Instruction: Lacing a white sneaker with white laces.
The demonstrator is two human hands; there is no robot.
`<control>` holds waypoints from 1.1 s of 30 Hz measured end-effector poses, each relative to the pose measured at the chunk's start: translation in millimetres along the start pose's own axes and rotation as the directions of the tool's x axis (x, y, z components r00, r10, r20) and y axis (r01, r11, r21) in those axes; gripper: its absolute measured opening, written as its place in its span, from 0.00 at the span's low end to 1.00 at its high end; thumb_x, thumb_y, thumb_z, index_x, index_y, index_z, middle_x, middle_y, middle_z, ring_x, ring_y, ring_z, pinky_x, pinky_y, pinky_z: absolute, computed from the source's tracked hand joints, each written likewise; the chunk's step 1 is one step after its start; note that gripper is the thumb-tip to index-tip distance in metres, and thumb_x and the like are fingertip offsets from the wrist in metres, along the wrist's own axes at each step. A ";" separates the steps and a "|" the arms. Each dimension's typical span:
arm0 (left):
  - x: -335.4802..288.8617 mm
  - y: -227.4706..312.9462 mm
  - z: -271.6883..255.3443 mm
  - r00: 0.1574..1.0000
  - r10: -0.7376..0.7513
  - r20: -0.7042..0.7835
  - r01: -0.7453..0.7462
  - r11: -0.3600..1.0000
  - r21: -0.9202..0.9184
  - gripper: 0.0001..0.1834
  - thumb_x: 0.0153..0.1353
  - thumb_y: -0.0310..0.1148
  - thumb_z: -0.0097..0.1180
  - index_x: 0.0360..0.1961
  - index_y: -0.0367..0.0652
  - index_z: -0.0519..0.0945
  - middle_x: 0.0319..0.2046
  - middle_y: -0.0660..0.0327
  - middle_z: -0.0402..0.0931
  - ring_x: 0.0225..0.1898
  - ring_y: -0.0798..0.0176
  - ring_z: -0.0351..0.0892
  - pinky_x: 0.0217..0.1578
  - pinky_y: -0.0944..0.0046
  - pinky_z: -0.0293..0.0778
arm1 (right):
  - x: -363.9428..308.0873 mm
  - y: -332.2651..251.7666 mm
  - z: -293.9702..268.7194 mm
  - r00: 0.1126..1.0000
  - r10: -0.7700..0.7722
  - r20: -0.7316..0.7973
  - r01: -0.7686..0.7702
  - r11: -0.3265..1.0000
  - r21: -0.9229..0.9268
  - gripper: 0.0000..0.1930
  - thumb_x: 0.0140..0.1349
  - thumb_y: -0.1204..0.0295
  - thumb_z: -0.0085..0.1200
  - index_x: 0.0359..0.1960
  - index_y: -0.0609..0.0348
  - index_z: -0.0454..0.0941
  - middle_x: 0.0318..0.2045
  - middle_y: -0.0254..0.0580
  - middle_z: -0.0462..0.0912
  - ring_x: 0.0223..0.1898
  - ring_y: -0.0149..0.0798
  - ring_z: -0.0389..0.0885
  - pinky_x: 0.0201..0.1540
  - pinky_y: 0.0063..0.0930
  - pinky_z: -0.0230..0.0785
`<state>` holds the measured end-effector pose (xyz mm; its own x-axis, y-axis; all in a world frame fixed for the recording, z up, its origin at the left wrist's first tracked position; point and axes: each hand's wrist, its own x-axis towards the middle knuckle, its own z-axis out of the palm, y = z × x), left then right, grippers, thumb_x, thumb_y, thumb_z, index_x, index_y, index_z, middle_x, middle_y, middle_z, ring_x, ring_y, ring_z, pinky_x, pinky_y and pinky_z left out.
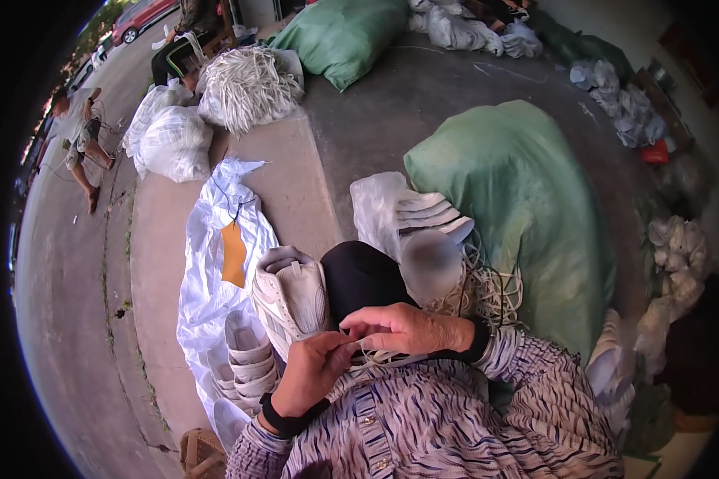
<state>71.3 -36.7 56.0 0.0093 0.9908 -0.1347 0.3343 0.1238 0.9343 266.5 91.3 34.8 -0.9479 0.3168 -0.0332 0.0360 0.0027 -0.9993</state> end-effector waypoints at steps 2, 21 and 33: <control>3.0 2.2 -0.9 0.985 -0.119 0.127 0.130 0.989 -0.076 0.08 0.63 0.29 0.60 0.41 0.37 0.83 0.28 0.55 0.80 0.28 0.62 0.79 0.31 0.64 0.73 | 3.7 0.6 2.4 0.969 0.212 0.122 -0.229 0.962 0.145 0.13 0.68 0.71 0.50 0.50 0.64 0.76 0.25 0.36 0.80 0.27 0.31 0.79 0.34 0.27 0.73; -31.1 -28.2 -34.2 0.955 -0.126 -0.267 0.087 0.984 -0.154 0.22 0.59 0.27 0.62 0.56 0.41 0.76 0.47 0.54 0.75 0.46 0.60 0.75 0.45 0.62 0.72 | -55.0 20.0 -92.5 0.620 0.276 -0.735 -0.532 0.836 -0.135 0.08 0.64 0.76 0.51 0.42 0.65 0.78 0.25 0.37 0.85 0.19 0.24 0.74 0.23 0.20 0.66; 3.8 -65.5 -27.6 0.906 0.193 -0.376 0.044 0.842 0.538 0.62 0.42 0.50 0.74 0.72 0.40 0.50 0.71 0.39 0.46 0.70 0.36 0.47 0.69 0.44 0.47 | 39.2 -17.9 -93.7 0.895 0.015 -0.446 -0.174 0.932 -0.318 0.01 0.63 0.78 0.52 0.34 0.61 0.75 0.37 0.38 0.82 0.30 0.25 0.77 0.35 0.20 0.71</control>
<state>23.4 -39.5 3.4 -0.2813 0.9422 0.1820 0.7886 0.1189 0.6033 258.3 192.5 52.7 -0.7068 0.7063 -0.0387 0.2990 0.2488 -0.9213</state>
